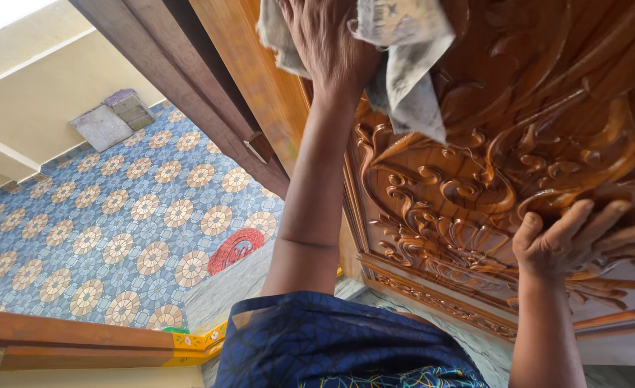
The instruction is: The person wipes a carved wooden door with a cloth, moving the cloth over the intricate carvings. Another person mops the floor in the background.
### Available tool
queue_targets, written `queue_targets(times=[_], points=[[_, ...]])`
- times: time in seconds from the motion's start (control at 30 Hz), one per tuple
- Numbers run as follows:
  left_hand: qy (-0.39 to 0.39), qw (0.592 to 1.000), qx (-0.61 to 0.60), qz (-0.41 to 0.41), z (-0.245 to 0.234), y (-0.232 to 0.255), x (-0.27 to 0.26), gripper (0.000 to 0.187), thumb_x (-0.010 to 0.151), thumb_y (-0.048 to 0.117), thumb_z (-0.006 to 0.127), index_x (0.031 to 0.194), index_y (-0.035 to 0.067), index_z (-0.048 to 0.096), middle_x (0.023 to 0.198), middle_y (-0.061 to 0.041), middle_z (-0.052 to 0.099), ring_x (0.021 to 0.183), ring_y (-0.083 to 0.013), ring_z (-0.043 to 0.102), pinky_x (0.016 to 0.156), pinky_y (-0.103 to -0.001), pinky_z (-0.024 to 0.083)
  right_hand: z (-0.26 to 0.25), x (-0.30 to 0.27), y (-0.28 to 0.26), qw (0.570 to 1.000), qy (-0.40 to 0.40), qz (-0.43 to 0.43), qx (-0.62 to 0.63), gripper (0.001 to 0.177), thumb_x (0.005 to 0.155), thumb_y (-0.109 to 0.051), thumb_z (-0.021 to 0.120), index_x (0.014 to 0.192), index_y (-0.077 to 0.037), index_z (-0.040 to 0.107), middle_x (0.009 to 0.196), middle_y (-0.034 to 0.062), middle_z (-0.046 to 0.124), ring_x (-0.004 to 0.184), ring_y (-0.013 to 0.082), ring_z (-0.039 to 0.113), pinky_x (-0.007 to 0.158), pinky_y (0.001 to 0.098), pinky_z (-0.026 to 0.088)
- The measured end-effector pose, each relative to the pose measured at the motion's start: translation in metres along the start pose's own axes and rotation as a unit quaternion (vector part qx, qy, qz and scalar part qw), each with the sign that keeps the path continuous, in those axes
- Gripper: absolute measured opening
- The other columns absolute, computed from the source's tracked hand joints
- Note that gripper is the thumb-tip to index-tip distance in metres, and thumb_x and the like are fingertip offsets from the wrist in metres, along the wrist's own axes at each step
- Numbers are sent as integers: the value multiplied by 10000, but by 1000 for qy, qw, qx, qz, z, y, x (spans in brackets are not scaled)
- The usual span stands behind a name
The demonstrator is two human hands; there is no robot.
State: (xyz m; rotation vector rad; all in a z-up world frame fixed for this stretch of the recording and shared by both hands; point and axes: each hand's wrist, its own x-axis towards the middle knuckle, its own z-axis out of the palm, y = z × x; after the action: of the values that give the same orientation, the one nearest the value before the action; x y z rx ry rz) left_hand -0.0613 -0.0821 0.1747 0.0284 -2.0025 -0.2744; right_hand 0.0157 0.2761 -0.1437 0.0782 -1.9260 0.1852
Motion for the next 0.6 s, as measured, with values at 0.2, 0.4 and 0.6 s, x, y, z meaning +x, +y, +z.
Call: queue_targets(times=[0.2, 0.4, 0.6], points=[[55, 998, 30, 16, 35, 0, -91, 635, 990, 473, 536, 1527, 140, 470, 1638, -208, 356, 1547, -415, 216, 1303, -552, 150, 12, -17, 12, 1000, 1, -8, -29, 726, 1142, -584, 267, 1710, -163, 106, 1768, 203, 64, 1584, 517, -49, 1255, 754, -13], [-57, 998, -24, -21, 122, -41, -219, 547, 934, 393, 639, 1385, 103, 533, 1388, -146, 472, 1298, -324, 400, 1108, -454, 322, 27, -35, 30, 998, -12, -21, -60, 754, 1148, -552, 291, 1717, -79, 147, 1742, 253, 74, 1598, 441, -62, 1277, 675, -38], [-250, 933, -216, -140, 203, -60, -340, 465, 878, 313, 742, 1244, 66, 597, 1139, -84, 588, 1049, -234, 584, 912, -356, 494, 23, -43, 35, 995, -51, -22, -88, 758, 1154, -529, 265, 1733, -61, 123, 1766, 257, 38, 1631, 414, -79, 1281, 597, -41]])
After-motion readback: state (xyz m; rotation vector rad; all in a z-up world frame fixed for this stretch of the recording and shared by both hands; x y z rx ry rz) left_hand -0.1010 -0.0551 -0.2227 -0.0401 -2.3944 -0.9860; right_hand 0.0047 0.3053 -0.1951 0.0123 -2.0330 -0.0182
